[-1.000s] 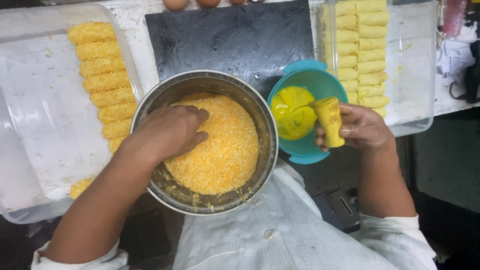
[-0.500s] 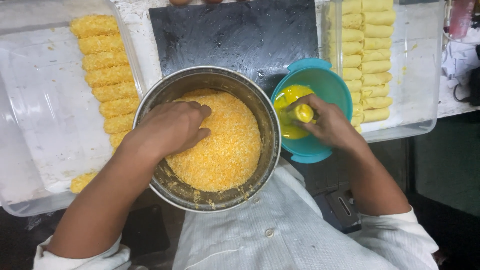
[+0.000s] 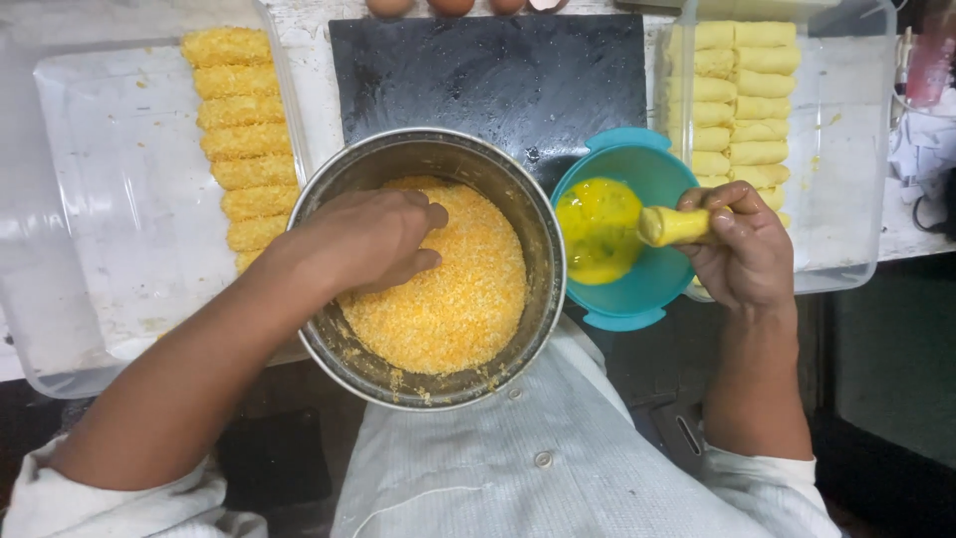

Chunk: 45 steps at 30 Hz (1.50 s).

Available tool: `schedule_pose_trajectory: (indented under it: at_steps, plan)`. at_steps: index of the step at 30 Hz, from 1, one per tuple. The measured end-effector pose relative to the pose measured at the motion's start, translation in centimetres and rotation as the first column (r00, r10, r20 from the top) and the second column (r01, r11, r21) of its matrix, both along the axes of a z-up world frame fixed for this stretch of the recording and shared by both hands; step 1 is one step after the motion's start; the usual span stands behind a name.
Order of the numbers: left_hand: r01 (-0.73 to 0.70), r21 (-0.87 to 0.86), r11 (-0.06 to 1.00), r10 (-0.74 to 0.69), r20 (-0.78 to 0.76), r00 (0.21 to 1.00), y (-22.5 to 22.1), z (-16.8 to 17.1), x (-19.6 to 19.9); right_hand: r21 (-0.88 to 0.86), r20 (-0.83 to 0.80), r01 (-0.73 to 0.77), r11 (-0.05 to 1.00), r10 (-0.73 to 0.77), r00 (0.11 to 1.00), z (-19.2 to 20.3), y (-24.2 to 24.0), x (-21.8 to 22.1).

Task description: Coating dough rolls with egg wash and breadcrumbs before placing them on a tray.

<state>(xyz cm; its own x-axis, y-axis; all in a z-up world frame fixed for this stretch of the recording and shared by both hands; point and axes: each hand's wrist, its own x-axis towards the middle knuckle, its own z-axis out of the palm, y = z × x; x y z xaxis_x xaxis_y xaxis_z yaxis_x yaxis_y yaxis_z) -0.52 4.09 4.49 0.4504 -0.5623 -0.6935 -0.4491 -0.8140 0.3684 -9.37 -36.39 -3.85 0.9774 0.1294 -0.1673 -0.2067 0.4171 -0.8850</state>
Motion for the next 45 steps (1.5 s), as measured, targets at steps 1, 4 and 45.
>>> schedule_pose_trajectory:
  at_steps: [1, 4, 45]
  plan:
    - [0.030, 0.041, 0.999, -0.030, -0.021, 0.999, -0.2, 0.3, 0.2, -0.025, -0.039, 0.039, 0.999, -0.040, 0.998, 0.0, 0.2, 0.0]
    - [-0.020, 0.007, 1.000, 0.021, -0.034, 0.999, -0.7, 0.0, 1.0, 0.017, -0.051, 0.047, 0.999, -0.046, 0.998, 0.4, 0.6, 0.2]
    - [-0.387, 0.346, 0.855, 0.502, -0.362, 0.786, -2.8, 4.9, -3.2, -0.536, 0.424, 0.169, 0.827, 0.091, 0.901, 1.5, 3.8, -3.4]
